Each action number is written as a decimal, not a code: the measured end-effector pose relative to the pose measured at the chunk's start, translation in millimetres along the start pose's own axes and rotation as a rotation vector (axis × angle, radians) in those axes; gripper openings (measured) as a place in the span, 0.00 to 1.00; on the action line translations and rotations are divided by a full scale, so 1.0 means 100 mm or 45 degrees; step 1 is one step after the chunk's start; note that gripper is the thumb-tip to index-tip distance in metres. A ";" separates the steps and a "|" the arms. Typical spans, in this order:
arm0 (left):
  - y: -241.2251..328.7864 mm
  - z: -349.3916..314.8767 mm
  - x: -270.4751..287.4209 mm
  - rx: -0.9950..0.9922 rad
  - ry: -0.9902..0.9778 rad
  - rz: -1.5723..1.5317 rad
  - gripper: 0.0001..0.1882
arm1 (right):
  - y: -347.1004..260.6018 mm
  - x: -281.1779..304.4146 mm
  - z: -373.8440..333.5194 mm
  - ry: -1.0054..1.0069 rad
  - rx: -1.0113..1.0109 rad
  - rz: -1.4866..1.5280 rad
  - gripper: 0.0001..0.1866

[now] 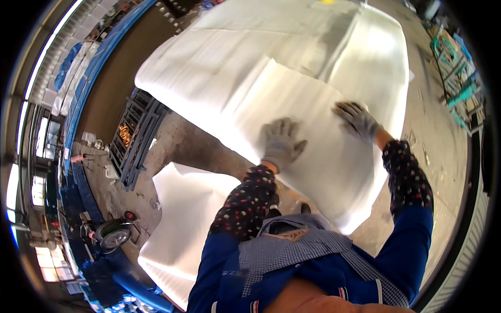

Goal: The person handles large white foam sheets, smoothing them and aligning them with other foam pieces. They use yellow tape to secure the foam layers together, working in a collaborative setting with another person cutting foam nearby.

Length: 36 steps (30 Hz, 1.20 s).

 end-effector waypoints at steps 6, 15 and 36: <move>-0.07 0.32 0.01 -0.136 -0.007 -0.110 0.36 | 0.16 -0.09 -0.02 0.072 -0.375 -0.356 0.27; -0.22 0.53 -0.05 -0.200 -0.254 -0.170 0.42 | 0.44 -0.45 -0.21 0.355 -1.659 0.029 0.22; 0.35 1.26 -0.16 -0.487 -0.037 -0.090 0.33 | 0.29 -0.17 -0.27 0.469 -1.681 0.034 0.23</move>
Point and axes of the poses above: each hand's wrist, its own z-axis towards the middle knuckle, its own x-axis out of the back of the hand, y = z × x, the point moved 4 cm from there along z, towards the middle knuckle, and after that the axes turned 1 degree about x, right-handed, at the moved point
